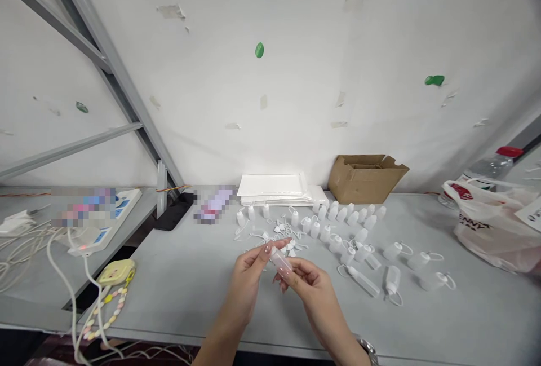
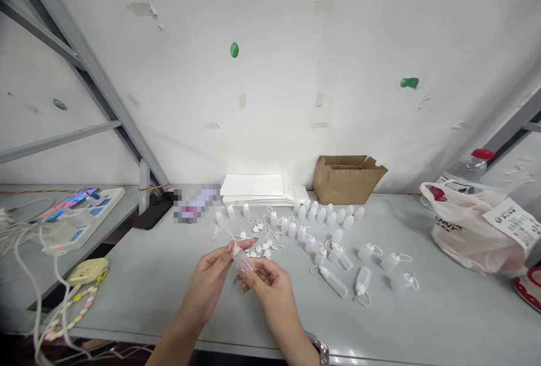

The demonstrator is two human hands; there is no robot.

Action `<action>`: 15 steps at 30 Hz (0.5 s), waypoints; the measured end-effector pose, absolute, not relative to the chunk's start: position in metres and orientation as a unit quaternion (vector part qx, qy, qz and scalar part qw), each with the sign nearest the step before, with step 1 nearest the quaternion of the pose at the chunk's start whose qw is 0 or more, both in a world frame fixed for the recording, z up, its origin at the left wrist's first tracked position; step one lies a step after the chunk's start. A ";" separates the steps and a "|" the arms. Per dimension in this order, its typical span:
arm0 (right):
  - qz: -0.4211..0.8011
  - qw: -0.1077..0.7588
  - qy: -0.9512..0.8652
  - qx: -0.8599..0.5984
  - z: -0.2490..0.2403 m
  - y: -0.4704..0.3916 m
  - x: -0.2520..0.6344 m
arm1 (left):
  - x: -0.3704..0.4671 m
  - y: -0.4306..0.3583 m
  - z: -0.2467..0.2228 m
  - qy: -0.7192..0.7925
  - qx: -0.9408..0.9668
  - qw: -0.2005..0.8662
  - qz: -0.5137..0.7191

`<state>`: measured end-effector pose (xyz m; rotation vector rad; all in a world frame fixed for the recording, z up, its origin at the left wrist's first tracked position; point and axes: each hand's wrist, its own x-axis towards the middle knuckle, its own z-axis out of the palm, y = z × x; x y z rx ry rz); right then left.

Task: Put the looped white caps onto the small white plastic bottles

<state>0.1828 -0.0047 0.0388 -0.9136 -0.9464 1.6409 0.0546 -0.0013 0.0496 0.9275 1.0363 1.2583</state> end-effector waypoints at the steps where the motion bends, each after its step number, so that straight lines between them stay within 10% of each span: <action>1: 0.665 0.498 -0.403 -0.384 0.039 -0.005 0.183 | 0.057 -0.002 0.049 0.441 0.397 0.594 0.543; 15: 0.856 0.414 -0.214 -0.224 0.035 -0.001 0.186 | 0.057 0.003 0.048 0.349 0.304 0.698 0.546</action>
